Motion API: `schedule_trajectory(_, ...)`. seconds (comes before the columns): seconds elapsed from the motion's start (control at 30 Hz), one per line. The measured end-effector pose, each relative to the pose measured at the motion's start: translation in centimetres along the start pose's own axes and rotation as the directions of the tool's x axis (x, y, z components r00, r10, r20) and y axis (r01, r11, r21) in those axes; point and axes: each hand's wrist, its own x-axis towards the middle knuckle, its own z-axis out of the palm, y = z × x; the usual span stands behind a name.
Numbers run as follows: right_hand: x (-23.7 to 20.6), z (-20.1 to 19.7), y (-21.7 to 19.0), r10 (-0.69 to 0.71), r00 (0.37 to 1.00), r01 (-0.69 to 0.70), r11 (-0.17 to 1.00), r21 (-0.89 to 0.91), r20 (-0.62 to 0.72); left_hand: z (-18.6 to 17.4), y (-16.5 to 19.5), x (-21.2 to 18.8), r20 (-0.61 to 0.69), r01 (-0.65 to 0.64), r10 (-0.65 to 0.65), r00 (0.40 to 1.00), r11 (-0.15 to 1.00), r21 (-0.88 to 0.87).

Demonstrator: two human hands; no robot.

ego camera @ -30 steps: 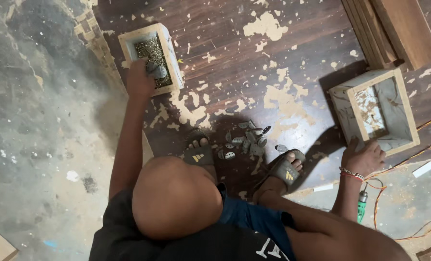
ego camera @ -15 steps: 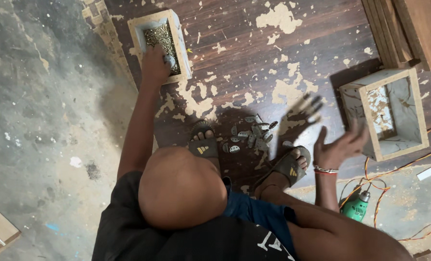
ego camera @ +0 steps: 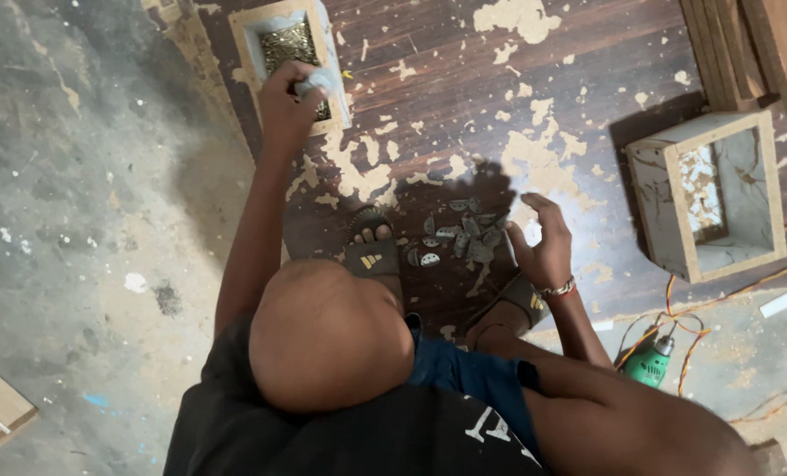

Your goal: The person positions a white marble-patterned panel on the floor and places a wooden frame on top. They then use a green corded drill to drive screws into the frame, securing it to the panel. The person repeatedly picks screws from a small wooden box and fastens them at multiple points along the frame.

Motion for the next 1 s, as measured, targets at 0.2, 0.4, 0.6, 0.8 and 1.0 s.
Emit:
schedule_trajectory(0.2, 3.5, 0.5, 1.4, 0.066, 0.88, -0.467, 0.301, 0.831, 0.471, 10.8, 10.6, -6.5, 0.613, 0.235, 0.015, 0.79, 0.916, -0.325)
schedule_trajectory(0.4, 4.0, 1.2, 4.2, 0.275, 0.824, -0.471, -0.152, 0.869, 0.495, 19.1, 15.2, -10.8, 0.687, 0.198, -0.063, 0.724, 0.973, -0.119)
schedule_trajectory(0.6, 2.4, -4.6, 8.6, 0.423, 0.848, -0.26, -0.197, 0.945, 0.321, 23.9, 12.3, -12.9, 0.896, 0.762, -0.101, 0.432, 0.573, -0.303)
schedule_trajectory(0.8, -0.2, -13.1, 17.5, 0.554, 0.823, 0.118, 0.05, 0.992, -0.126, 27.2, 11.3, -15.3, 0.888, 0.21, 0.18, 0.423, 0.934, -0.289)
schedule_trajectory(1.0, -1.2, -16.7, 22.6, 0.517, 0.745, 0.12, 0.518, 0.847, -0.422, 26.0, 11.6, -17.4, 0.811, -0.174, 0.273, 0.517, 0.961, -0.213)
